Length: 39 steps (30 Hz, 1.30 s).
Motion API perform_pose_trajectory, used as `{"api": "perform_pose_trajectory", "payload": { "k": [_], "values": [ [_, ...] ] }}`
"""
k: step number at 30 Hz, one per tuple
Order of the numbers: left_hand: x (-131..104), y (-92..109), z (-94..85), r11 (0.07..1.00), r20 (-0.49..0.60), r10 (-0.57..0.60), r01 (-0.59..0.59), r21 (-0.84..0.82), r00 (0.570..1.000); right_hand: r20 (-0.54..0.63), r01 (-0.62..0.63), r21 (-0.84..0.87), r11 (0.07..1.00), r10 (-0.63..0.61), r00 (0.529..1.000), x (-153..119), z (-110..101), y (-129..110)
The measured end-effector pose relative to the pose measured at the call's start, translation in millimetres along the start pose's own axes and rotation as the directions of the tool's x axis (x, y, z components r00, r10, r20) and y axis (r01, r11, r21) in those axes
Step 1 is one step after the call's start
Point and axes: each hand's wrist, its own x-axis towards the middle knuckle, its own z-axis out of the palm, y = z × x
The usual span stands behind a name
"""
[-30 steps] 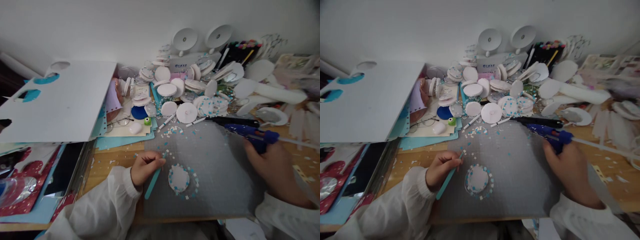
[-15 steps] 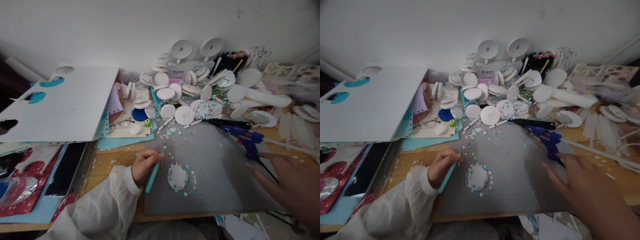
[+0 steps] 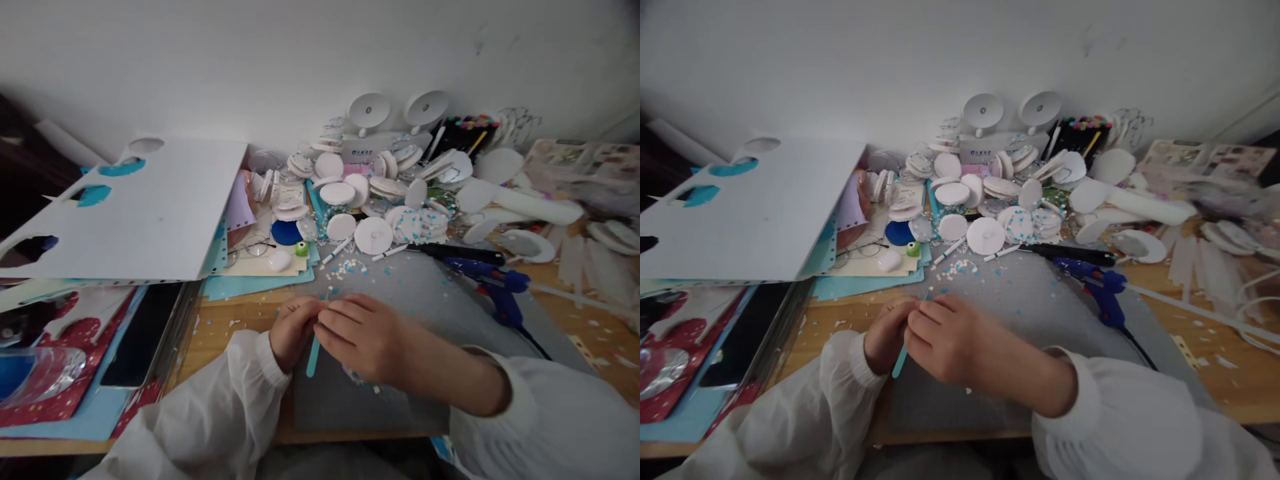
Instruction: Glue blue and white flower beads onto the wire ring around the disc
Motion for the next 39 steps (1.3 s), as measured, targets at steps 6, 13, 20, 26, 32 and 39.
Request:
{"api": "perform_pose_trajectory", "payload": {
  "k": [6, 13, 20, 26, 32, 39],
  "values": [
    [1.8, -4.1, -3.3, 1.000, 0.039, 0.005, -0.005, 0.010, 0.999, -0.066, 0.087, -0.076, 0.993, -0.092, 0.994, 7.0, 12.6, 0.8],
    [3.1, -7.9, -5.1, 0.992, 0.129, 0.046, -0.061, 0.111, 0.991, -0.223, -0.077, 0.010, 0.997, 0.077, 0.972, -20.0, 1.7, 23.4],
    [-5.5, -7.5, 0.4, 0.864, 0.304, 0.101, -0.235, 0.446, 0.947, -0.358, -0.525, 0.624, 0.578, 0.809, 0.466, -55.3, 2.4, 35.6],
    [-8.8, -10.0, 5.5, 0.717, 0.410, 0.048, -0.317, 0.620, 0.911, 0.087, -0.373, 0.927, 0.034, 0.949, 0.304, -67.9, 24.5, 30.5],
    [-4.7, -7.5, -0.7, 0.763, 0.338, 0.022, -0.234, 0.603, 0.941, 0.280, -0.277, 0.943, -0.187, 0.895, 0.348, -76.5, 29.8, 23.6],
    [-6.6, -5.7, -3.4, 0.763, 0.336, 0.024, -0.234, 0.602, 0.941, 0.319, -0.300, 0.929, -0.218, 0.882, 0.346, -66.9, 20.9, 13.6]
  ]
}}
